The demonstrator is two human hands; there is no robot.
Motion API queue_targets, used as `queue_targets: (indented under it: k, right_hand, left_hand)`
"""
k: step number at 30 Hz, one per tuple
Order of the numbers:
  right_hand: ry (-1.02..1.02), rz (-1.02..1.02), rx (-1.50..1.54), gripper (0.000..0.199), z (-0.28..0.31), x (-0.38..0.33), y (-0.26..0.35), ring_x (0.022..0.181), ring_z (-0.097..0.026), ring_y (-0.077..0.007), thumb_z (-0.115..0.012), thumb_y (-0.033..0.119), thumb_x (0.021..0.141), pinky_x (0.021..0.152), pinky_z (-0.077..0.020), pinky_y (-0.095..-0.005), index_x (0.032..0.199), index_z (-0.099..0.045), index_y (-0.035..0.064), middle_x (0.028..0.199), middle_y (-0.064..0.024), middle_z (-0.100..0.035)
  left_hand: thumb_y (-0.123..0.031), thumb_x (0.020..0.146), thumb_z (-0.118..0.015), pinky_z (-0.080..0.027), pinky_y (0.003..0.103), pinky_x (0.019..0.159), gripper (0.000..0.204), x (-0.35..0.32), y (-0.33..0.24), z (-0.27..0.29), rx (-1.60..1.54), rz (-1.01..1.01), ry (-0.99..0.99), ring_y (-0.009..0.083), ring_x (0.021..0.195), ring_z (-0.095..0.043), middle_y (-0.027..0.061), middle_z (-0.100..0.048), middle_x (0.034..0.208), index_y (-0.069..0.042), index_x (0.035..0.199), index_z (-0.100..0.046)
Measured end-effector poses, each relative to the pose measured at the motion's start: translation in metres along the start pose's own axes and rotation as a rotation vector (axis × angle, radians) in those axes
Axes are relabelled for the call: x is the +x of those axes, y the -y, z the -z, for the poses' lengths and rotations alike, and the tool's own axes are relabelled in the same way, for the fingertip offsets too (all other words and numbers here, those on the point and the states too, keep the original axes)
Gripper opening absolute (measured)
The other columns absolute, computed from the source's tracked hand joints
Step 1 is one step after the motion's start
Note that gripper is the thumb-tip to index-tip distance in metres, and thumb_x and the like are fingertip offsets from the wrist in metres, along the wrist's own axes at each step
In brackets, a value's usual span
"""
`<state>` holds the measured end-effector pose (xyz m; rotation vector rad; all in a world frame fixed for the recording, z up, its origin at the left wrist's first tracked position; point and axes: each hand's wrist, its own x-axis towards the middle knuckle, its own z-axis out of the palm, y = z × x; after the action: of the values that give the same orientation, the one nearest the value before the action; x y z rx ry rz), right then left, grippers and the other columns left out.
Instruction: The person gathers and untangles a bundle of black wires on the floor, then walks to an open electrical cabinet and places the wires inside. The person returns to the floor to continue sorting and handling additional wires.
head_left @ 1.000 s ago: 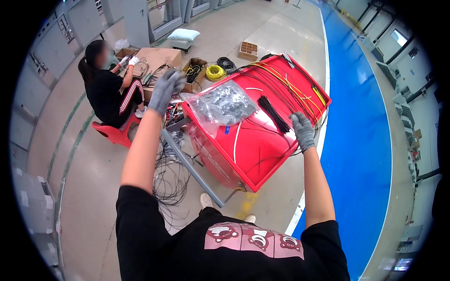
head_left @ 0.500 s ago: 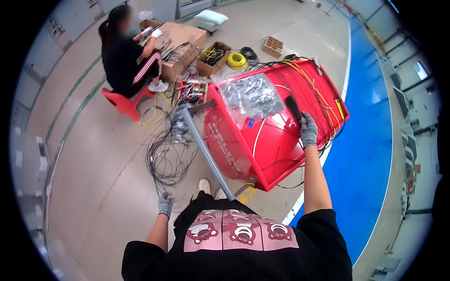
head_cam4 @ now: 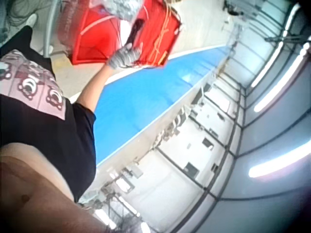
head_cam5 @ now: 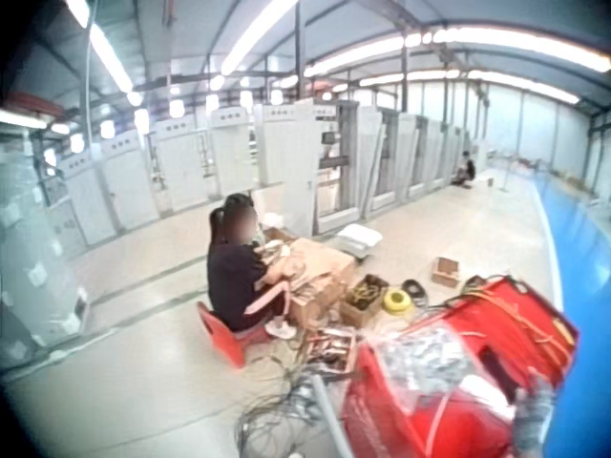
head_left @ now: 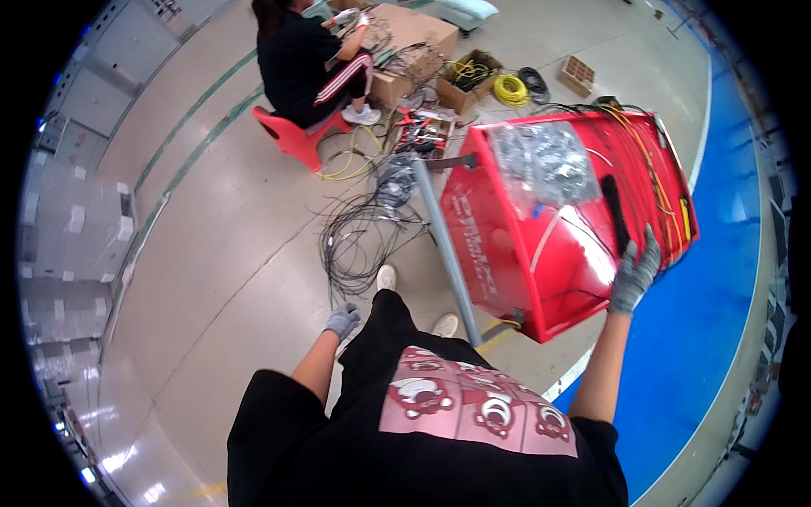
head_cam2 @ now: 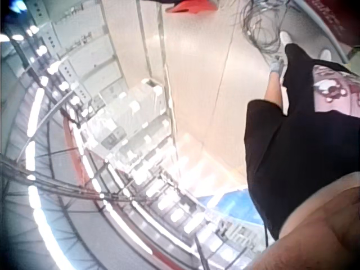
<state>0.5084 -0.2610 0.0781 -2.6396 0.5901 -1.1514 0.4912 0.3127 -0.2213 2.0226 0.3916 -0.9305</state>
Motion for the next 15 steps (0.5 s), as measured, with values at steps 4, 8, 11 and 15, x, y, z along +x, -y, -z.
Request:
queue_targets:
  k: [4,8,11,15]
  right_hand:
    - [0.215,0.004,0.195,0.031,-0.006,-0.036,0.064,0.107,-0.051,-0.0240,-0.054,0.003,0.086,0.096,-0.0376,-0.0332,0.117,-0.053,0.0014,0.115,-0.0124,-0.055]
    - [0.386,-0.088,0.303,0.030,-0.012,-0.080,0.125,0.107,-0.051,-0.0233,-0.052,-0.002,0.085,0.096,-0.0371,-0.0329,0.114,-0.054,0.0017,0.113,-0.0114,-0.056]
    - [0.438,-0.126,0.345,0.034,-0.017,-0.089,0.189,0.107,-0.052,-0.0256,-0.054,-0.007,0.078,0.095,-0.0381,-0.0351,0.111,-0.057,0.0028,0.109,-0.0116,-0.057]
    - [0.495,0.075,0.420,0.031,-0.033,-0.071,0.267,0.102,-0.055,-0.0291,-0.056,-0.007,0.076,0.091,-0.0424,-0.0382,0.104,-0.061,0.0047,0.105,-0.0121,-0.059]
  left_hand:
    - [-0.020,0.081,-0.058,-0.049,0.033,0.067,0.027,0.074,0.033,0.004,0.039,-0.086,0.040,0.0205,0.075,-0.061,0.0128,-0.062,0.087,-0.004,0.103,-0.057]
    - [-0.018,0.084,-0.056,-0.048,0.031,0.065,0.025,0.089,-0.032,0.024,-0.174,-0.160,0.125,0.0165,0.071,-0.058,0.0093,-0.062,0.085,-0.003,0.103,-0.057]
    - [-0.013,0.087,-0.054,-0.047,0.026,0.063,0.021,0.095,-0.061,0.059,-0.384,-0.152,0.191,0.0114,0.067,-0.055,0.0051,-0.061,0.081,0.000,0.103,-0.056]
    - [-0.013,0.087,-0.053,-0.047,0.027,0.062,0.022,0.105,-0.042,0.110,-0.299,0.025,0.163,0.0128,0.068,-0.055,0.0063,-0.061,0.080,0.001,0.104,-0.055]
